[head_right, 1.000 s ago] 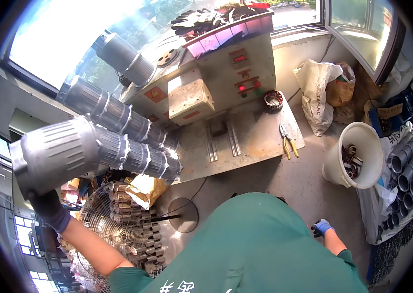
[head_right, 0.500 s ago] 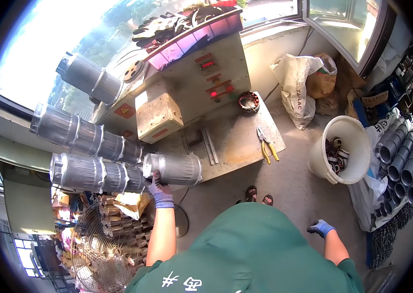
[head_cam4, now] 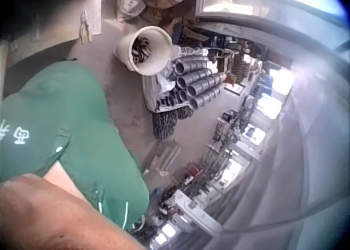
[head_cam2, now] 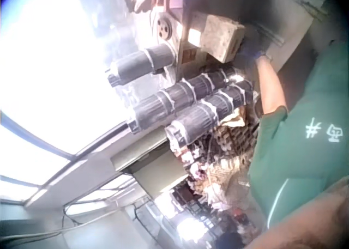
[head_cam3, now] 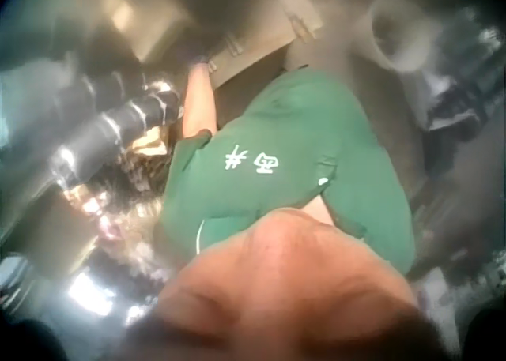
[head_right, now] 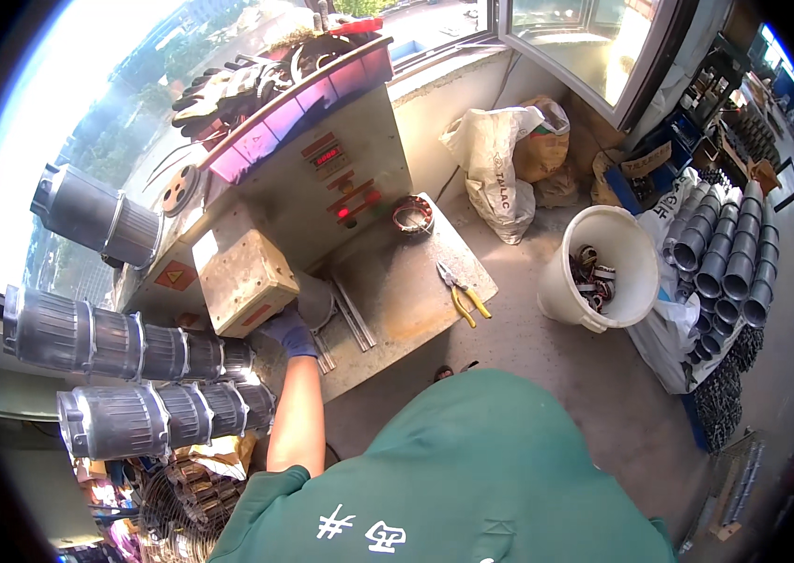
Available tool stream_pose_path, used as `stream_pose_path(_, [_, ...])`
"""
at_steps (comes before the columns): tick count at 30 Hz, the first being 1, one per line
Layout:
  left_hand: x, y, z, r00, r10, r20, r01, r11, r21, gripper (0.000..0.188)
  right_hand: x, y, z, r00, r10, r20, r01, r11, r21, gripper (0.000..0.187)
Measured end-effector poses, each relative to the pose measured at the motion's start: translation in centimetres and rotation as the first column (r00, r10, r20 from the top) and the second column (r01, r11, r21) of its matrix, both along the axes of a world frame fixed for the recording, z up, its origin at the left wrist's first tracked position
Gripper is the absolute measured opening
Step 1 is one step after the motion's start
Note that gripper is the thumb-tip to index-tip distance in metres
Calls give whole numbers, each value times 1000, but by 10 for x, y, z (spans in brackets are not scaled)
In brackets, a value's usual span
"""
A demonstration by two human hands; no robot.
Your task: The person uses pliers to pull wires through a stator at a workstation and then places stacks of metal housings onto a machine before continuing to thread wires through another stator.
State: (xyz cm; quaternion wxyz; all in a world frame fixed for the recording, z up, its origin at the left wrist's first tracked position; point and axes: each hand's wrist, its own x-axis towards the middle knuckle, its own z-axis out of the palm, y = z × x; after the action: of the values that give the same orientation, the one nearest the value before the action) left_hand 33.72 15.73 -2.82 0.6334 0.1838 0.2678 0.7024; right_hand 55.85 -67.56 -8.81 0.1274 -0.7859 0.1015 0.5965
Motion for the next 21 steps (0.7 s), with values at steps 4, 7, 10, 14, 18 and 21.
stream_pose_path(4, [3, 1, -13, 766, 150, -625, -41, 982, 184, 61, -4, 31, 27, 1000, -13, 16, 14, 1000, -11, 39])
stream_pose_path(7, [6, -12, -6, 574, 255, -778, -41, 958, 284, 50, -4, 44, 41, 1000, -13, 20, 14, 999, -31, 39])
stream_pose_path(10, [34, -37, 35, 454, 195, -869, -67, 980, 185, 48, -6, 51, 50, 999, -34, 9, 34, 998, -55, 38])
stream_pose_path(14, [40, -40, 44, 316, 200, -927, -192, 971, 144, 60, 28, 57, 54, 999, -23, -27, 22, 998, -62, 38])
stream_pose_path(18, [39, -40, 16, 220, 177, -959, -361, 929, 88, 73, 79, 44, 42, 976, -209, -59, 213, 974, 79, 30])
stream_pose_path(21, [47, -90, 7, 101, 97, -990, -375, 926, 52, 72, 153, 49, 43, 990, -140, 16, 137, 983, 124, 28])
